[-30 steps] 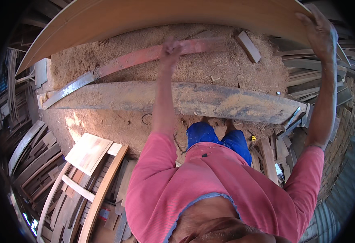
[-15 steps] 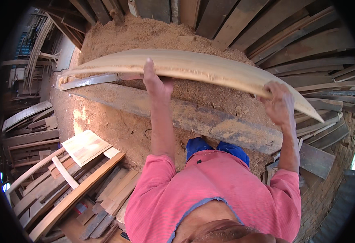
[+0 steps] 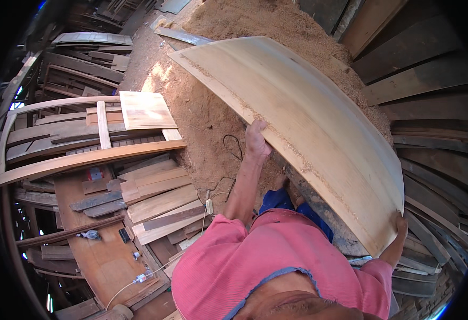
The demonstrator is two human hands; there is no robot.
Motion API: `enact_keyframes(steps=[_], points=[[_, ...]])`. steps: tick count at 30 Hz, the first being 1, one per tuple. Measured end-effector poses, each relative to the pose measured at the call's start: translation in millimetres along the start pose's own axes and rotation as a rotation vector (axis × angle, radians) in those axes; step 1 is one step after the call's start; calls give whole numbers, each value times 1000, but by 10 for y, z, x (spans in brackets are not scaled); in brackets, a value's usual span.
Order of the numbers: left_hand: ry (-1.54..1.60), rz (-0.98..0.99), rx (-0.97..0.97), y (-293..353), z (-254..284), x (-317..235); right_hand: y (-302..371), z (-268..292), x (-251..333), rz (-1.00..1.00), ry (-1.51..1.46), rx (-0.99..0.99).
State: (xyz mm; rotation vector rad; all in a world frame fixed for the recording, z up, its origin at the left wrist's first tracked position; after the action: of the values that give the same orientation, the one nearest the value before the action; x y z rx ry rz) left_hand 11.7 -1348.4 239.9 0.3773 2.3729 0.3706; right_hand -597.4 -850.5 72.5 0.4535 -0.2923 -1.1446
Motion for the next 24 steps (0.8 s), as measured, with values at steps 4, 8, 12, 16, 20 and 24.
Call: enact_keyframes(steps=[4,8,12,16,20,24], points=[[64,19,-16,275,224,50,102,-466,-305,-113,-182,-17],[77,-15,-105,384,951,143,68,-727,-324,-136,-258,-29],[36,-8,-178,426,1393,194,166,-963,-264,-168,-333,-40],[-47,12,-304,682,2125,382,441,-1112,-365,-204,-349,-63],[-7,96,-263,785,2607,390,748,-1278,-342,-235,-381,-71],[-33,115,-254,656,2912,204,1006,-1524,-292,-271,-426,-64]])
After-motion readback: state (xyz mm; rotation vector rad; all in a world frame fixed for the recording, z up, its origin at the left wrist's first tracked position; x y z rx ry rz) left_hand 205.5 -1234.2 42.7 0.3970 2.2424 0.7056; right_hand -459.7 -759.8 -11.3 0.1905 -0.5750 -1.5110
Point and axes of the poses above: each hand's wrist, its own y-axis away from the middle knuckle, its own z-axis out of the back of the hand, x = y × z, the point moved 8 cm from there along -y, towards the middle knuckle, and after that the axes turned 4 degrees about y, right-handed, at the moved point
